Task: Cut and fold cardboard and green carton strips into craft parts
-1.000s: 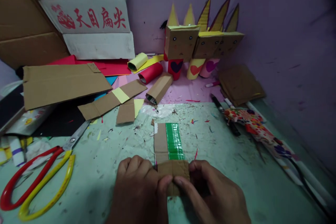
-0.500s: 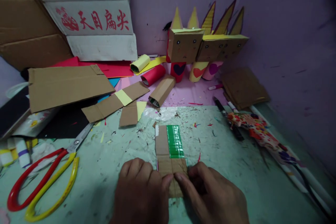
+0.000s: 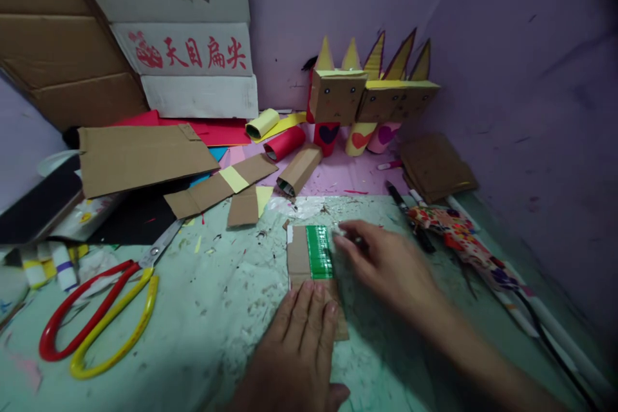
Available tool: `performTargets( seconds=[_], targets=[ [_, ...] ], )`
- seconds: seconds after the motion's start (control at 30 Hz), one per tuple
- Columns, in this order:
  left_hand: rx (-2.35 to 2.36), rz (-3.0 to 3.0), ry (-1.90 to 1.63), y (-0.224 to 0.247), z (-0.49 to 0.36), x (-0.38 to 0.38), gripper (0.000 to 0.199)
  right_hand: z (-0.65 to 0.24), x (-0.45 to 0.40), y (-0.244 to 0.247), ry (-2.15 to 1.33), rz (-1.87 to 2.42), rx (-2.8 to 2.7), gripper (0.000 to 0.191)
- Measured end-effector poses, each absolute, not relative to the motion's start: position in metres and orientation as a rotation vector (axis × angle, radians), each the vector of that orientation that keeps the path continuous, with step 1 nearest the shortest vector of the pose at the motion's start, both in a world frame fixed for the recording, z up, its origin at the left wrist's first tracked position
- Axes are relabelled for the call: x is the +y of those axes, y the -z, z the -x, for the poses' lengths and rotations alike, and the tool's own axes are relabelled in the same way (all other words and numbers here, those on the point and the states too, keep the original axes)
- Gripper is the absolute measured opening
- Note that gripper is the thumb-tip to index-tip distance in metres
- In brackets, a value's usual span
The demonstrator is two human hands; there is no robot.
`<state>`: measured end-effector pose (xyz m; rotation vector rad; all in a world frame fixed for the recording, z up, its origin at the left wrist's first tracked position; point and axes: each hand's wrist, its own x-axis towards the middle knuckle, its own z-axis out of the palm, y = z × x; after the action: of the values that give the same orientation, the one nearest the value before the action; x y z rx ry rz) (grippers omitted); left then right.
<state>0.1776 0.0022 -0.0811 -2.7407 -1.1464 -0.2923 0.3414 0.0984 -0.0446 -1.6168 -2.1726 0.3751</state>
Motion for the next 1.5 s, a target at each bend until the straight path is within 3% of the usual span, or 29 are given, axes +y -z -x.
performTargets(
  seconds=[0.3,0.5,0.63,0.77,0.87,1.0,1.1,1.2,1.5],
  targets=[
    [-1.304,2.740,0.192,0.072,-0.184,-0.005,0.057,-0.327,0.133,0.041,-0.741,1.499,-2.199,0.006],
    [-1.526,2.548,0.357,0.076,-0.196,-0.017,0.038,-0.340,0.099,0.026,-0.843,0.997,-2.077,0.011],
    [-1.356,2.583,0.486,0.082,-0.185,-0.029,0.037,-0.346,0.068,0.028,-0.592,0.846,-2.196,0.015],
    [-1.316,2.518,0.972,0.093,-0.169,-0.040,0.037,-0.350,0.044,0.042,-0.226,0.690,-2.280,0.024],
    [-1.423,2.385,1.320,0.094,-0.163,-0.047,0.033,-0.353,0.032,0.053,-0.135,0.640,-2.316,0.026],
    [-1.638,2.316,1.397,0.081,-0.160,-0.049,0.029,-0.357,0.021,0.063,-0.103,0.641,-2.453,0.027],
    [-1.677,2.337,1.188,0.073,-0.162,-0.043,0.043,-0.358,0.018,0.066,-0.097,0.650,-2.506,0.032],
    [-1.632,2.521,0.737,0.074,-0.166,-0.038,0.060,-0.360,0.018,0.070,-0.132,0.678,-2.517,0.032],
    [-1.686,2.704,0.196,0.065,-0.179,-0.037,0.059,-0.349,0.029,0.053,-0.401,0.751,-2.454,0.026]
  ],
)
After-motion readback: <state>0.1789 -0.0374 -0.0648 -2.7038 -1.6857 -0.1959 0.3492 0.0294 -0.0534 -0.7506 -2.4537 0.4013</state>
